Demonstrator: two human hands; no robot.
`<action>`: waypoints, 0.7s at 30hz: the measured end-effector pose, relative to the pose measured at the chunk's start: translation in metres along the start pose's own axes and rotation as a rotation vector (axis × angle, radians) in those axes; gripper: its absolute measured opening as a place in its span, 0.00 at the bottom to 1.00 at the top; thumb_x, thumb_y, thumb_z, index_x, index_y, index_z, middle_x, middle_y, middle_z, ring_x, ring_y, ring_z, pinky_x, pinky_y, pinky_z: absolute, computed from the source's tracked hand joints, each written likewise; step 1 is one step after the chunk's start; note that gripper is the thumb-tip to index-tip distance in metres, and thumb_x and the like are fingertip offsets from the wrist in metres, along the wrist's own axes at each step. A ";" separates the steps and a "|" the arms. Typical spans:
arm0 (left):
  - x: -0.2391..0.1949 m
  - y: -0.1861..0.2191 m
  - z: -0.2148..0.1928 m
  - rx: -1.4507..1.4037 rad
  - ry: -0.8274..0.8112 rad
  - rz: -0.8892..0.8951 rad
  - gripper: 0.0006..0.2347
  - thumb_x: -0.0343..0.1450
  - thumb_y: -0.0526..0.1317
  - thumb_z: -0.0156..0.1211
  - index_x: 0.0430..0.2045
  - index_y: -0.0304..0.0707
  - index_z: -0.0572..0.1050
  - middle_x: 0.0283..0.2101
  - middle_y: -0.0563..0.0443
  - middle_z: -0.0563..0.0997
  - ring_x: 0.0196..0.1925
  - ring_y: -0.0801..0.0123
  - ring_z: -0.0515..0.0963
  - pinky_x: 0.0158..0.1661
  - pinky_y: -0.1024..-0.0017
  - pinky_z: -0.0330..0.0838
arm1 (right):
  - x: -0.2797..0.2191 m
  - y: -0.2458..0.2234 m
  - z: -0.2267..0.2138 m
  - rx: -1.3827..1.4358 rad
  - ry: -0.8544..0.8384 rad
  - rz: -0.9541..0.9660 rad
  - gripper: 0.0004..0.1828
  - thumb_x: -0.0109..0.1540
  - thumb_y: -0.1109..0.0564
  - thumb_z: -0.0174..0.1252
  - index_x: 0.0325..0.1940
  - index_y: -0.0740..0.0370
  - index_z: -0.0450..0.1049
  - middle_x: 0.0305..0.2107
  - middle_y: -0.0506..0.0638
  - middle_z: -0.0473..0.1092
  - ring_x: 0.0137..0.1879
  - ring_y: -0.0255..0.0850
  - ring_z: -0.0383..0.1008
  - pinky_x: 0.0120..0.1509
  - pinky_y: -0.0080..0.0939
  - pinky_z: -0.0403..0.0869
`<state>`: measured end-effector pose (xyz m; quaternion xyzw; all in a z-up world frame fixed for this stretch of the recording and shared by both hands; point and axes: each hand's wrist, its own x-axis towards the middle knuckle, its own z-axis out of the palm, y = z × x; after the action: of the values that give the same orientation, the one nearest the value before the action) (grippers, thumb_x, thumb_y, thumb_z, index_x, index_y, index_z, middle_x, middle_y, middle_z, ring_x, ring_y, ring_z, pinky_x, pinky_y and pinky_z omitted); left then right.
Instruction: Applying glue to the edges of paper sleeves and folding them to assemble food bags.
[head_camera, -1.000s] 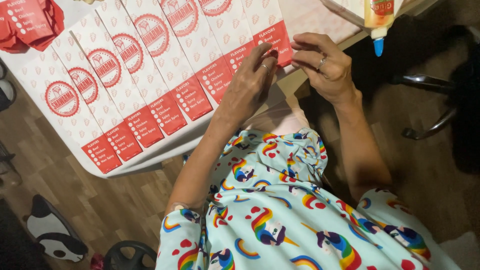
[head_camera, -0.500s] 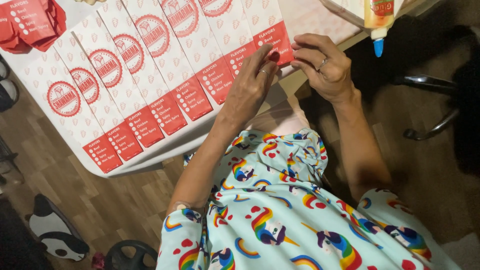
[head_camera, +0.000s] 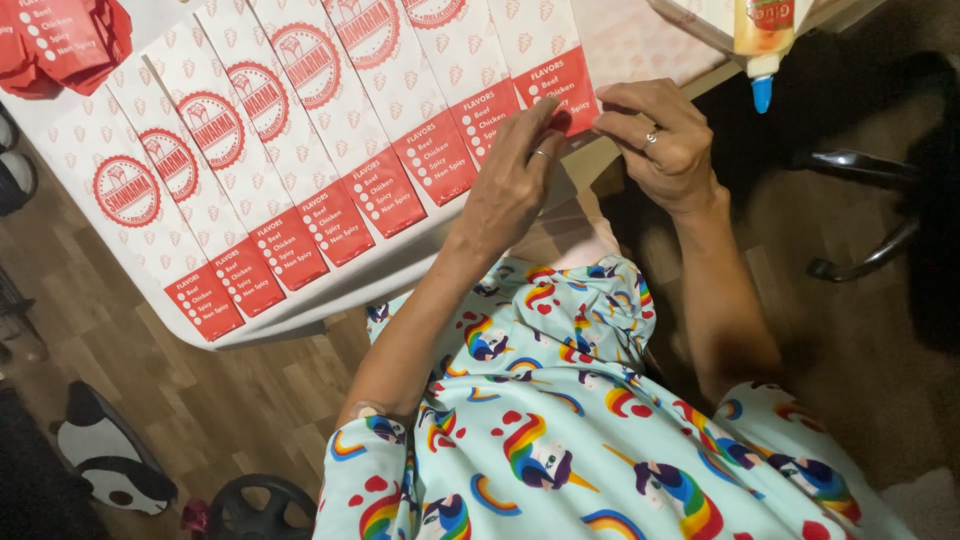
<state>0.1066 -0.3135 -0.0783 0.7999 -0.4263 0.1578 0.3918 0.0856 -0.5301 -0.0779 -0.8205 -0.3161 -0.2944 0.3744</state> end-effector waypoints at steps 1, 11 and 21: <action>-0.003 0.001 0.004 0.000 0.000 -0.001 0.05 0.79 0.25 0.52 0.41 0.11 0.67 0.57 0.25 0.67 0.48 0.37 0.74 0.49 0.50 0.74 | -0.003 0.000 -0.001 0.001 -0.001 0.000 0.03 0.67 0.76 0.66 0.45 0.79 0.80 0.47 0.71 0.75 0.49 0.61 0.77 0.52 0.54 0.76; 0.001 0.021 0.008 -0.057 0.083 -0.181 0.03 0.78 0.26 0.47 0.37 0.19 0.66 0.49 0.34 0.69 0.48 0.46 0.71 0.51 0.54 0.64 | -0.003 -0.008 -0.005 0.075 -0.056 0.207 0.04 0.68 0.73 0.68 0.46 0.76 0.80 0.53 0.67 0.70 0.56 0.59 0.74 0.59 0.52 0.79; 0.012 0.014 0.023 -0.080 0.156 -0.516 0.01 0.69 0.26 0.56 0.28 0.24 0.71 0.45 0.38 0.68 0.44 0.49 0.75 0.46 0.54 0.71 | 0.015 -0.023 0.003 0.030 0.031 0.301 0.04 0.68 0.72 0.65 0.40 0.80 0.76 0.46 0.66 0.69 0.52 0.56 0.73 0.54 0.49 0.73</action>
<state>0.1007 -0.3421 -0.0795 0.8513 -0.1827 0.0970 0.4823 0.0785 -0.5114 -0.0591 -0.8481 -0.1882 -0.2429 0.4316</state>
